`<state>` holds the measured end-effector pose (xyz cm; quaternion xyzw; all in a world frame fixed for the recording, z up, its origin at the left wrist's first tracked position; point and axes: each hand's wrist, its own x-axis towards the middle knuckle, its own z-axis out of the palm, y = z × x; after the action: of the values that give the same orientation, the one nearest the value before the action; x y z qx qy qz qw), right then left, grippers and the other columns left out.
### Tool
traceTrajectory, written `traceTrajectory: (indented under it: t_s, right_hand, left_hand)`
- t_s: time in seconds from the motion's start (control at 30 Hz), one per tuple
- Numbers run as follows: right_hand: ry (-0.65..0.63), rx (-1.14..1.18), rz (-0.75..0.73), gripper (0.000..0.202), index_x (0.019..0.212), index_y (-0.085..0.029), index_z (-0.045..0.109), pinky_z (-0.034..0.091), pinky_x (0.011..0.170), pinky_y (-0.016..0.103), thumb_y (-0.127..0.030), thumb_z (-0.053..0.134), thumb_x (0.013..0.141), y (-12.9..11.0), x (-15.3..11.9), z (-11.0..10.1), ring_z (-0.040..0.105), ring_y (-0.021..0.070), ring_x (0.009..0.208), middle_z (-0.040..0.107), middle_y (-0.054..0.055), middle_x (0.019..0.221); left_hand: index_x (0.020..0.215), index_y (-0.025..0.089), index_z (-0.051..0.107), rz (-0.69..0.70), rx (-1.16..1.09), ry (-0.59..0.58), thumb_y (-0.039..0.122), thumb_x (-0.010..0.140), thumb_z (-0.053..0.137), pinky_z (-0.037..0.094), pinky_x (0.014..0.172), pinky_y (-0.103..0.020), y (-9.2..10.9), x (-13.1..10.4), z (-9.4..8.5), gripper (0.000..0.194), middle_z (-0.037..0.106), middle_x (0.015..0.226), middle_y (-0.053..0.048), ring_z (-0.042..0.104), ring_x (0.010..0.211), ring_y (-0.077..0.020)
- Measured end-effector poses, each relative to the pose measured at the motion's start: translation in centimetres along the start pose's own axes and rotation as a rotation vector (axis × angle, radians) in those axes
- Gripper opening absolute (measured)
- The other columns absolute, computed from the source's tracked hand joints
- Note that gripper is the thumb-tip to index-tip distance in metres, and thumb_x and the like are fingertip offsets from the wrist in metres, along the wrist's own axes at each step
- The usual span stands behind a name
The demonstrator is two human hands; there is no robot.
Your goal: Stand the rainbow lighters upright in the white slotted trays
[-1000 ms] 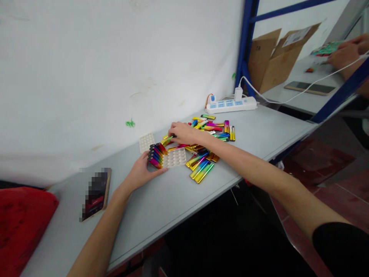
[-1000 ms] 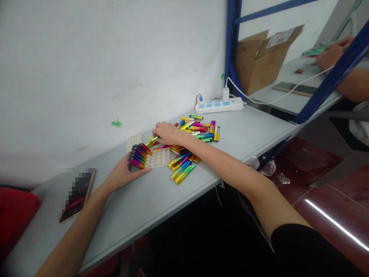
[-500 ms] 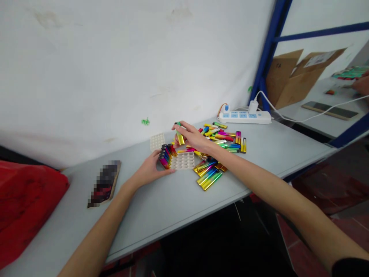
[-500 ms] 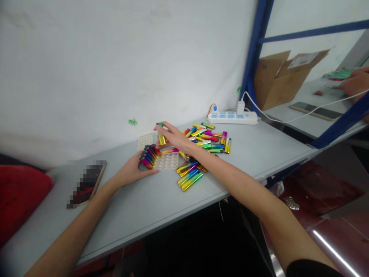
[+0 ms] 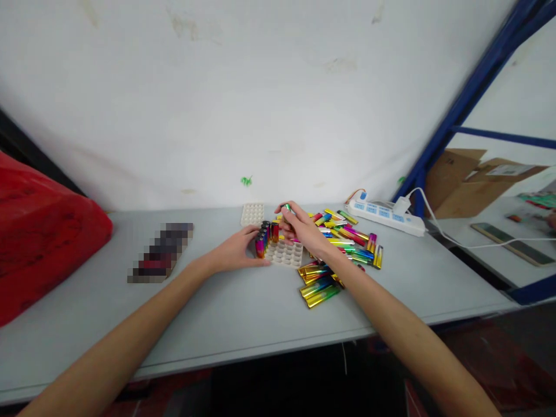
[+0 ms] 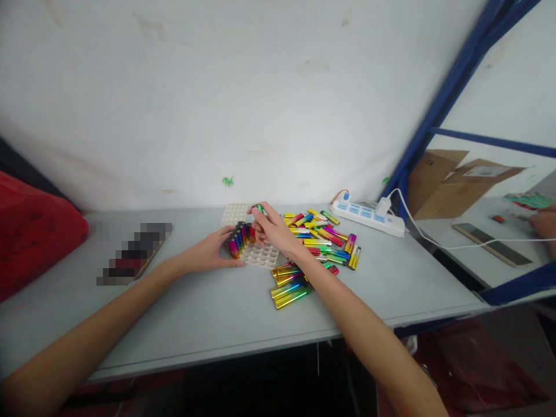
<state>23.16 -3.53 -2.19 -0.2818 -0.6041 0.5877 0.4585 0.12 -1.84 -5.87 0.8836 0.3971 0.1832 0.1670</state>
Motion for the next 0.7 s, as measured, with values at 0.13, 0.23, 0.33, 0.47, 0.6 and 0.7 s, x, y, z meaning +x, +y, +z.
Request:
traceTrajectory:
  t_s: [0.13, 0.23, 0.33, 0.47, 0.6, 0.7]
  right_hand:
    - [0.150, -0.191, -0.041, 0.051, 0.080, -0.023, 0.048, 0.023, 0.044, 0.021, -0.072, 0.054, 0.092, 0.5, 0.1, 0.1, 0.028, 0.0079, 0.048, 0.032, -0.009, 0.061]
    - [0.255, -0.384, -0.128, 0.057, 0.066, -0.022, 0.041, 0.027, 0.050, 0.025, -0.071, 0.052, 0.093, 1.0, 0.1, 0.0, 0.033, 0.0094, 0.052, 0.035, -0.006, 0.058]
    - [0.306, -0.555, -0.192, 0.057, 0.059, -0.022, 0.038, 0.026, 0.055, 0.027, -0.064, 0.053, 0.094, 1.3, 0.0, 0.1, 0.033, 0.0102, 0.055, 0.032, -0.006, 0.056]
    - [0.355, -0.673, -0.214, 0.047, 0.057, -0.022, 0.036, 0.025, 0.057, 0.028, -0.050, 0.051, 0.092, 1.4, 0.0, 0.3, 0.032, 0.0106, 0.056, 0.030, -0.006, 0.055]
    - [0.367, -0.731, -0.230, 0.040, 0.057, -0.022, 0.037, 0.026, 0.060, 0.028, -0.042, 0.047, 0.089, 1.6, 0.1, 0.2, 0.035, 0.0116, 0.057, 0.034, -0.005, 0.055]
    - [0.379, -0.770, -0.240, 0.039, 0.056, -0.022, 0.036, 0.025, 0.060, 0.029, -0.040, 0.047, 0.089, 1.9, 0.2, 0.1, 0.036, 0.0118, 0.057, 0.035, -0.005, 0.054]
  left_hand:
    - [0.139, 0.014, 0.060, 0.030, -0.016, 0.015, 0.067, 0.073, 0.080, 0.041, 0.121, -0.046, -0.1, 0.0, 0.1, 0.087, 0.057, 0.148, -0.018, 0.055, 0.136, -0.0378]
    - [0.139, 0.016, 0.061, 0.035, -0.030, 0.024, 0.065, 0.073, 0.081, 0.042, 0.121, -0.047, 0.0, 0.0, 0.1, 0.085, 0.058, 0.147, -0.017, 0.055, 0.136, -0.0380]
    - [0.139, 0.016, 0.061, 0.025, -0.041, 0.015, 0.064, 0.073, 0.081, 0.042, 0.121, -0.048, 0.0, -0.1, 0.0, 0.085, 0.058, 0.147, -0.017, 0.055, 0.135, -0.0380]
    - [0.138, 0.015, 0.061, 0.021, -0.040, 0.013, 0.065, 0.073, 0.081, 0.042, 0.121, -0.048, -0.1, -0.1, 0.0, 0.084, 0.059, 0.146, -0.017, 0.055, 0.135, -0.0380]
    - [0.138, 0.013, 0.061, 0.031, -0.034, 0.006, 0.064, 0.074, 0.081, 0.042, 0.121, -0.048, -0.3, -0.1, 0.2, 0.084, 0.058, 0.145, -0.018, 0.055, 0.135, -0.0373]
    - [0.136, 0.013, 0.062, 0.036, -0.047, 0.009, 0.065, 0.074, 0.081, 0.042, 0.120, -0.048, -0.4, -0.2, 0.2, 0.083, 0.058, 0.144, -0.018, 0.056, 0.134, -0.0377]
